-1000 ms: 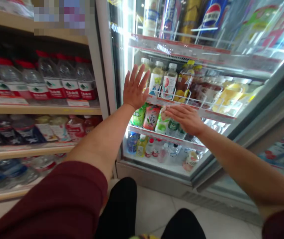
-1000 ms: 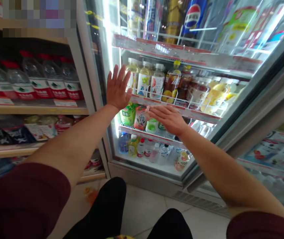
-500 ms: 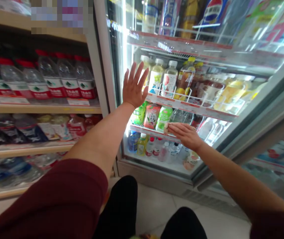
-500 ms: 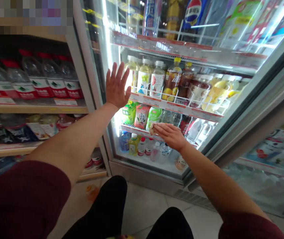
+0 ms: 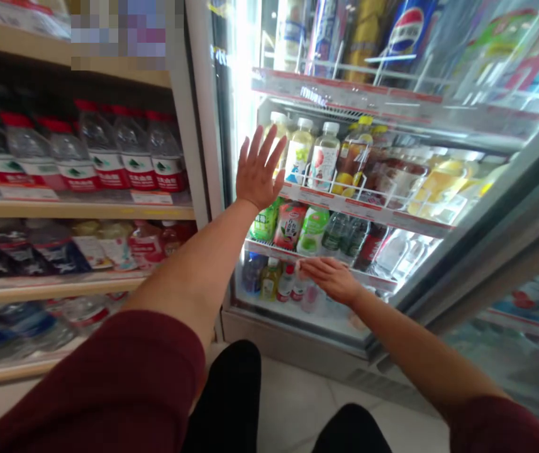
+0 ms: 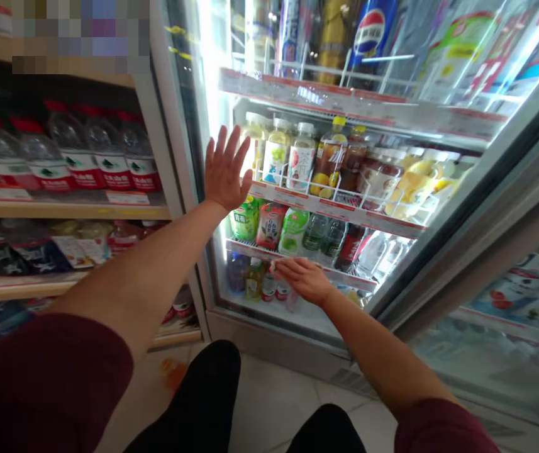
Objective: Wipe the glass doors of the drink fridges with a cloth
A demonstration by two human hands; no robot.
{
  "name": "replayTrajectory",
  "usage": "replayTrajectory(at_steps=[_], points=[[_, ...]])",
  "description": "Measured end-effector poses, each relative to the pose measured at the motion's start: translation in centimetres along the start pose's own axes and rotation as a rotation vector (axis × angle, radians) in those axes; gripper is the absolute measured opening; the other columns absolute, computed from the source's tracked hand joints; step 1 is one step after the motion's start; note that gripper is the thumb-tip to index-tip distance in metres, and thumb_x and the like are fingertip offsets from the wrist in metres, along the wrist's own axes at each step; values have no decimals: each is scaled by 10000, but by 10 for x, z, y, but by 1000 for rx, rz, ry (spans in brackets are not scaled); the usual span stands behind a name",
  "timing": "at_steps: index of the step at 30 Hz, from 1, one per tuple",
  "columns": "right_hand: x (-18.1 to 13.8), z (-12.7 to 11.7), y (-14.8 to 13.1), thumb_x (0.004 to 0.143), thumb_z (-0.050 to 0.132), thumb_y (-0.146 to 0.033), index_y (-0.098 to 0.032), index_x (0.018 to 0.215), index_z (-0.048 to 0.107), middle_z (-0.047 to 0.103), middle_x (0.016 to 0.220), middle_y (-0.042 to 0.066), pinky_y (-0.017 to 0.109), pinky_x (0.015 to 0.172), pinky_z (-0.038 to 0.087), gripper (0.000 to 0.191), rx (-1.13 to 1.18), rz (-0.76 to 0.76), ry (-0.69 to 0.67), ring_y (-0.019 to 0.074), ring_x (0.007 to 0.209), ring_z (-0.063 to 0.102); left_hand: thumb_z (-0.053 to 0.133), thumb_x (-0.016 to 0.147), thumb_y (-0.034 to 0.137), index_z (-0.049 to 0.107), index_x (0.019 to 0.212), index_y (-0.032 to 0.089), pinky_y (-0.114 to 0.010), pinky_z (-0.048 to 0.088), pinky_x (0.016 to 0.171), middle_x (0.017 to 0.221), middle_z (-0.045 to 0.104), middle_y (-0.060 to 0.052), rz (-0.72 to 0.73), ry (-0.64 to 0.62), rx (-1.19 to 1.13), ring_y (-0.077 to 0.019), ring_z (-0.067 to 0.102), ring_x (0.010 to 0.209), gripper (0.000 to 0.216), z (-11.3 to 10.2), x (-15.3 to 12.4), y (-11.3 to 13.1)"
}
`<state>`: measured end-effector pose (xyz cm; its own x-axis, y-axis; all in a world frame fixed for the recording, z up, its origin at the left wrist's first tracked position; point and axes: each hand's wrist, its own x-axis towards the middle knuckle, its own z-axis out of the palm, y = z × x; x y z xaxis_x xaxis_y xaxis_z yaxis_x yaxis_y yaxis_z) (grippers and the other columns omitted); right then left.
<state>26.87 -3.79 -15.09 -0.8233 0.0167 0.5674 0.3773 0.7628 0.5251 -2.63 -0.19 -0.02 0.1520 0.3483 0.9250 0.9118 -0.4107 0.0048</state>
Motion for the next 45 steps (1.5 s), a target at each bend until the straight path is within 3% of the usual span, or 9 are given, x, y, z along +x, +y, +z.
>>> replayTrajectory(at_steps=[8,15,22,25,28,31,37,40,45], points=[[76,-21,41,999,404,-112,-328,1578,412,569,1532,37,491,1199,407,618,-119,478,264,243,1477,473,421,982,405,307,1621,292,-512,25,1333,1712,245,-1,17,16,8,-242,76,1613,658,1,-1,-2],[41,49,-33,966,533,-101,-258,1427,611,682,1408,27,315,1053,543,493,75,-15,-180,162,1273,654,377,988,399,321,1615,242,-532,39,1328,1708,243,-39,53,28,62,-239,47,1611,649,3,-2,-5],[85,-1,18,1003,446,-112,-301,1538,484,540,1554,29,428,1183,420,569,-74,346,148,215,1472,473,350,1012,408,297,1624,249,-506,38,1330,1709,243,-38,85,63,84,-218,25,1608,635,5,-3,-8],[61,19,-4,987,491,-124,-266,1520,515,565,1531,67,452,1152,447,552,-28,311,77,244,1453,495,344,1019,402,300,1623,227,-489,47,1331,1707,244,-54,121,102,112,-211,19,1608,630,8,-4,-11],[15,49,-34,991,546,-146,-231,1409,630,685,1404,60,370,1077,506,434,68,-16,-143,193,1297,627,352,1018,393,282,1630,226,-491,57,1329,1707,243,-58,156,145,115,-212,8,1607,638,11,-4,-14],[-6,43,-28,1022,530,-180,-232,1326,685,723,1350,2,293,1054,508,346,76,-151,-170,138,1246,652,378,1013,377,249,1641,246,-502,71,1327,1708,240,-56,177,172,110,-220,24,1607,654,14,-5,-17],[29,-42,52,1019,462,-112,-308,1580,408,585,1518,33,426,1184,398,596,-152,333,211,216,1444,502,399,1012,380,262,1639,257,-526,79,1325,1702,259,-55,160,160,74,-250,64,1607,654,14,-5,-17],[16,-42,44,1004,456,-86,-317,1619,319,593,1507,49,460,1165,407,671,-214,453,367,254,1438,509,397,1012,383,269,1638,261,-536,89,1322,1701,264,-49,149,164,68,-259,87,1606,650,14,-4,-16],[-44,-9,-2,1056,369,-125,-272,1487,543,717,1356,0,331,1017,515,488,-92,-28,14,149,1238,660,403,1015,384,237,1647,283,-524,97,1324,1706,249,-35,175,199,63,-248,87,1606,662,16,-5,-18]])
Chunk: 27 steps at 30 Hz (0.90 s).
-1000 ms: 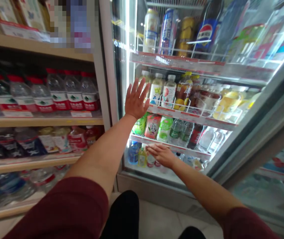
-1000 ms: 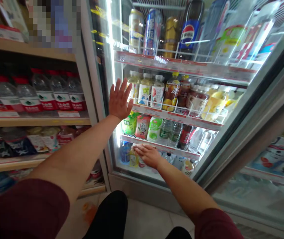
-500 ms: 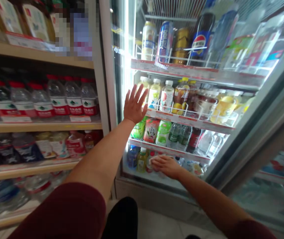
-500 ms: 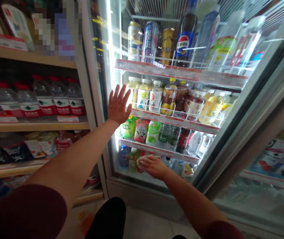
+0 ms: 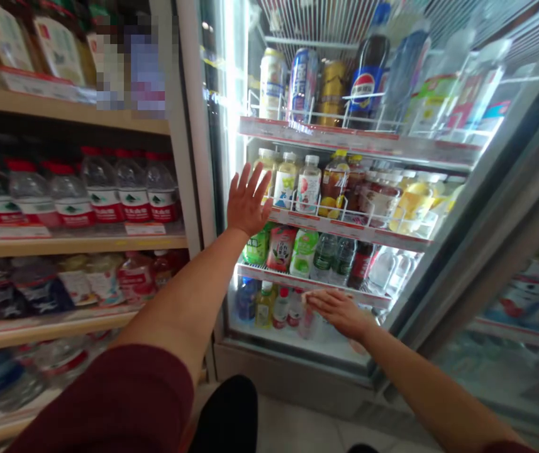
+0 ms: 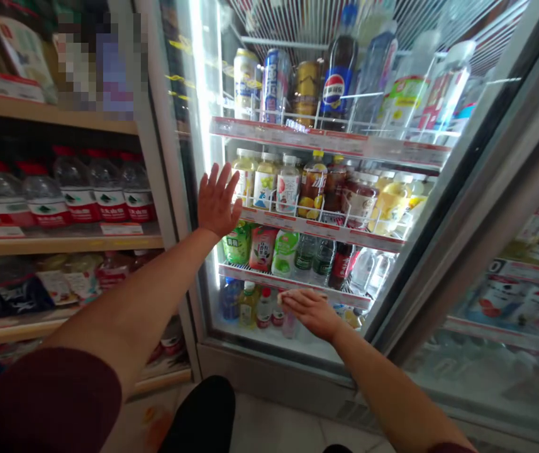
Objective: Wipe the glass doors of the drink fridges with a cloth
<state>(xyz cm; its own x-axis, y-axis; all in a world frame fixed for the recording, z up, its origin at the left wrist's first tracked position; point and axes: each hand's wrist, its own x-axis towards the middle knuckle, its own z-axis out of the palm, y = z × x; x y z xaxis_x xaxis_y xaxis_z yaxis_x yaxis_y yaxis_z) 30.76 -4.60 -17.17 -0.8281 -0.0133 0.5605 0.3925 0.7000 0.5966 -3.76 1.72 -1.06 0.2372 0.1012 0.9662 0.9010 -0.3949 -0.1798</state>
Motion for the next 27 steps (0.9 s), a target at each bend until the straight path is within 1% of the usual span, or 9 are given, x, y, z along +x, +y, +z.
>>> replayTrajectory(at_steps=[3,7,10,16,18,20,23,25,27], points=[[-3,-19,21,1065,381,-137,-256,1438,590,716,1359,-14,306,1046,496,444,1,-63,-59,127,1266,638,406,1012,377,253,1642,276,-525,104,1323,1704,258,-39,0,11,1,-247,91,1607,656,0,0,0],[18,-57,74,1015,493,-99,-307,1555,449,658,1440,29,404,1141,436,580,-148,288,160,203,1369,574,417,1003,379,294,1629,268,-535,111,1321,1696,284,-36,-35,-9,-11,-255,113,1606,648,-1,2,3],[18,-57,73,998,504,-83,-304,1590,392,642,1456,61,448,1135,450,642,-229,454,332,251,1398,551,417,999,385,303,1626,260,-535,122,1319,1695,287,-41,-39,-8,1,-255,107,1606,650,-1,2,3],[18,-57,64,1040,439,-102,-332,1597,356,717,1358,-9,324,1058,499,609,-80,47,16,149,1265,651,421,997,381,299,1627,264,-532,106,1322,1697,280,-39,-39,-28,-8,-253,103,1607,653,-1,2,2],[38,-74,94,1012,460,-77,-339,1604,342,680,1415,13,379,1094,475,658,-167,195,140,192,1346,592,421,997,383,306,1625,261,-532,105,1322,1697,283,-40,-44,-34,-21,-259,109,1607,650,-3,2,3],[59,-88,125,1007,437,-83,-339,1585,391,618,1490,36,456,1134,446,634,-268,390,422,243,1401,537,421,997,384,314,1622,259,-536,108,1321,1695,289,-40,-52,-32,-27,-264,116,1606,647,-4,3,4],[76,-86,135,1018,387,-102,-304,1558,452,580,1523,64,506,1153,426,581,-331,538,682,273,1421,507,428,995,369,303,1626,263,-545,101,1319,1698,285,-39,-65,-41,-30,-272,117,1606,652,-5,3,5],[74,-72,116,1017,402,-99,-306,1570,433,627,1476,60,455,1136,446,591,-301,466,575,247,1392,541,424,996,361,278,1634,267,-541,95,1321,1702,270,-37,-52,-44,-23,-266,109,1606,661,-4,2,5],[68,-59,94,1015,436,-102,-341,1569,426,678,1419,18,358,1107,467,603,-207,247,294,185,1328,601,408,1003,370,246,1643,279,-533,99,1324,1705,257,-28,-26,-37,-1,-248,96,1608,667,-3,1,3]])
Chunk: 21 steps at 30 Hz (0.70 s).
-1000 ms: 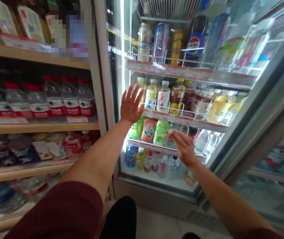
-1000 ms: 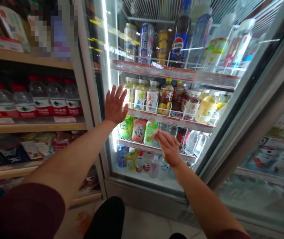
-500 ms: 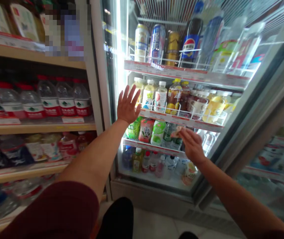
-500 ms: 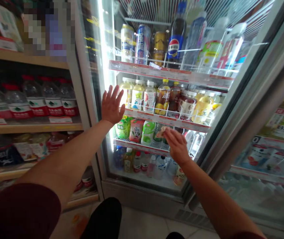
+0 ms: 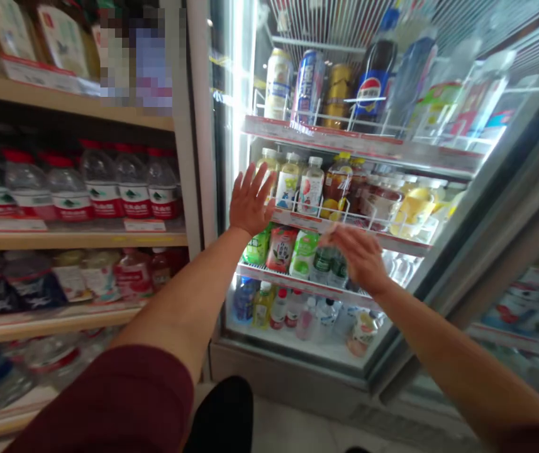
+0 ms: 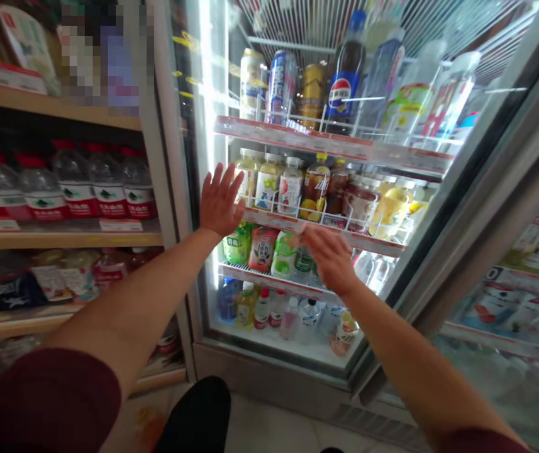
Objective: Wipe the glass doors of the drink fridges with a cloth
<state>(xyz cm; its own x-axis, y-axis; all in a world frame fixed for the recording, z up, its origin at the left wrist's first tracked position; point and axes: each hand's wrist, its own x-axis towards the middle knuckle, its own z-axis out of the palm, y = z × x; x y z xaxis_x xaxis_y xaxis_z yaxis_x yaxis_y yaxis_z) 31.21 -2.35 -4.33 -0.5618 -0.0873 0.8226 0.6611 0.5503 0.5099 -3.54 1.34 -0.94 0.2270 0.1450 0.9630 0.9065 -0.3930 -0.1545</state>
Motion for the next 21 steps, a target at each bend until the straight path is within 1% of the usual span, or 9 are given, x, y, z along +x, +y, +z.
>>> replayTrajectory(at_steps=[2,4,7,10,12,14,16,19,21], points=[[0,2,-6,1018,455,-119,-373,1545,455,694,1396,-25,300,1094,469,585,94,-209,-235,142,1292,628,393,1009,383,224,1648,295,-524,111,1327,1705,254,-16,19,18,19,-231,88,1607,667,1,0,-1],[20,1,7,1018,463,-138,-374,1535,470,663,1438,-25,343,1124,456,569,102,-199,-262,169,1340,596,392,1009,379,225,1649,293,-521,114,1327,1704,257,-17,16,23,17,-232,93,1606,666,1,0,-1],[68,5,34,1023,423,-149,-362,1584,393,576,1533,16,521,1168,421,601,1,96,0,284,1432,504,409,1001,359,259,1642,272,-524,104,1325,1697,276,-32,-7,4,-7,-251,109,1604,664,-1,1,1],[89,21,23,1026,366,-140,-373,1623,295,551,1548,34,586,1167,409,645,-74,255,198,322,1444,483,410,1001,358,279,1636,268,-519,105,1326,1692,291,-35,-14,-12,-7,-248,115,1604,655,-3,1,3],[80,31,-5,1022,390,-127,-370,1634,257,601,1501,28,508,1139,450,672,-62,136,121,278,1410,529,400,1007,361,285,1634,270,-512,107,1327,1691,293,-34,-12,-9,0,-237,113,1605,644,-4,1,4],[66,37,-30,1022,430,-118,-354,1631,271,654,1446,6,406,1112,475,673,6,-104,-64,212,1362,576,394,1010,354,291,1632,269,-507,102,1328,1692,288,-33,-10,-5,7,-233,106,1606,637,-4,0,4],[63,35,-33,1028,447,-125,-356,1605,342,669,1427,-22,356,1108,470,630,52,-253,-199,174,1339,591,397,1009,346,300,1630,258,-504,93,1329,1693,287,-38,-8,1,1,-241,102,1607,635,-4,0,4],[92,22,6,1043,427,-170,-350,1553,444,613,1495,-13,439,1135,440,541,-21,-94,-146,225,1388,546,399,1011,354,308,1627,250,-511,95,1327,1692,293,-42,-12,-6,-15,-253,122,1605,632,-4,0,4],[121,15,40,1052,396,-204,-310,1525,495,581,1527,28,526,1150,412,495,-82,85,80,283,1410,508,396,1012,365,322,1622,248,-514,108,1326,1688,303,-43,-12,-4,-19,-256,139,1603,626,-4,1,4]])
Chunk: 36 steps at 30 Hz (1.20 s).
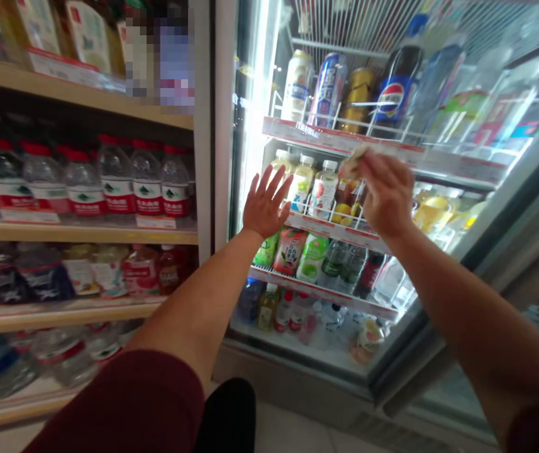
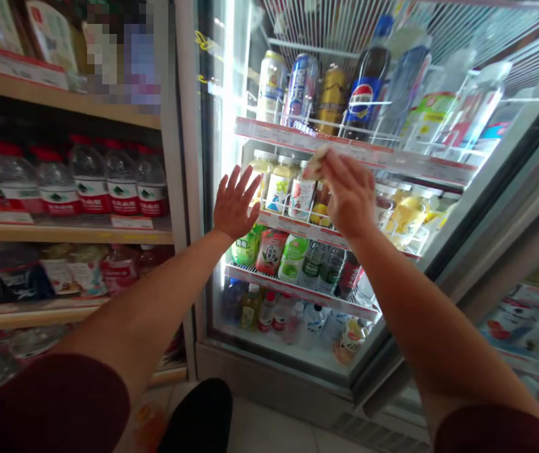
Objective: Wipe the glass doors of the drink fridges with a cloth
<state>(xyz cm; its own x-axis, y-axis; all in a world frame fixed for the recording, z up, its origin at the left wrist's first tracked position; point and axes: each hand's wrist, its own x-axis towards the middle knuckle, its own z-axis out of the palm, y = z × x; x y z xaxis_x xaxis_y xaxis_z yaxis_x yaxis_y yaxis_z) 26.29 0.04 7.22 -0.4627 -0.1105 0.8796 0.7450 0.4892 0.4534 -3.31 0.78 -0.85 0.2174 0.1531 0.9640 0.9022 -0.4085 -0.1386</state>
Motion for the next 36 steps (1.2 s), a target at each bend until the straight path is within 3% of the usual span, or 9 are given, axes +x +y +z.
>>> replayTrajectory(at_steps=[3,7,10,16,19,23,30,33,36], points=[[23,4,14,1058,326,-200,-333,1538,473,575,1527,37,542,1150,406,520,-41,118,236,289,1407,491,399,1009,367,336,1617,253,-512,116,1325,1684,312,-40,-9,0,-3,-256,149,1601,622,-1,1,1],[10,10,-17,1042,380,-187,-349,1548,447,617,1476,14,539,1107,456,536,15,-49,12,287,1388,527,406,1007,373,336,1615,256,-512,111,1325,1680,323,-40,-13,-10,-8,-257,152,1601,624,-2,1,1],[21,8,-12,1048,381,-188,-344,1510,498,619,1474,17,535,1128,442,502,51,-65,-72,267,1383,522,397,1012,368,351,1609,244,-509,109,1326,1677,332,-49,-3,-1,-11,-258,159,1600,612,-2,1,1],[105,20,30,1075,351,-262,-133,1444,574,560,1530,123,589,1197,343,449,-9,278,257,301,1410,434,389,1015,379,362,1605,256,-513,144,1320,1671,346,-42,0,16,2,-258,181,1596,604,-2,1,1],[117,39,-4,1064,386,-210,-124,1484,523,514,1579,97,547,1244,299,450,19,273,102,269,1460,386,373,1021,383,355,1609,255,-510,157,1317,1673,342,-39,2,11,24,-251,170,1598,602,-4,0,2],[125,50,-31,1085,370,-237,-212,1469,525,514,1583,19,513,1251,321,415,103,41,-150,202,1460,381,353,1030,385,356,1609,246,-513,165,1315,1672,341,-46,12,16,46,-247,161,1599,595,-5,0,2],[157,29,22,1113,255,-346,-154,1479,535,506,1574,85,582,1224,327,500,13,362,188,291,1461,408,374,1029,381,303,1629,265,-512,134,1324,1678,328,-41,18,16,30,-239,138,1603,615,-3,-1,1],[142,41,-11,1088,355,-255,-177,1466,546,494,1589,75,624,1236,310,431,67,232,-17,296,1497,366,375,1031,376,316,1623,247,-511,133,1324,1680,323,-50,23,20,30,-247,131,1603,609,-3,-2,1],[130,51,-41,1076,395,-229,-246,1419,585,573,1525,25,544,1248,344,392,149,17,-217,232,1481,404,369,1033,373,316,1623,245,-519,132,1323,1681,322,-51,15,14,28,-253,131,1603,606,-3,-2,1]])
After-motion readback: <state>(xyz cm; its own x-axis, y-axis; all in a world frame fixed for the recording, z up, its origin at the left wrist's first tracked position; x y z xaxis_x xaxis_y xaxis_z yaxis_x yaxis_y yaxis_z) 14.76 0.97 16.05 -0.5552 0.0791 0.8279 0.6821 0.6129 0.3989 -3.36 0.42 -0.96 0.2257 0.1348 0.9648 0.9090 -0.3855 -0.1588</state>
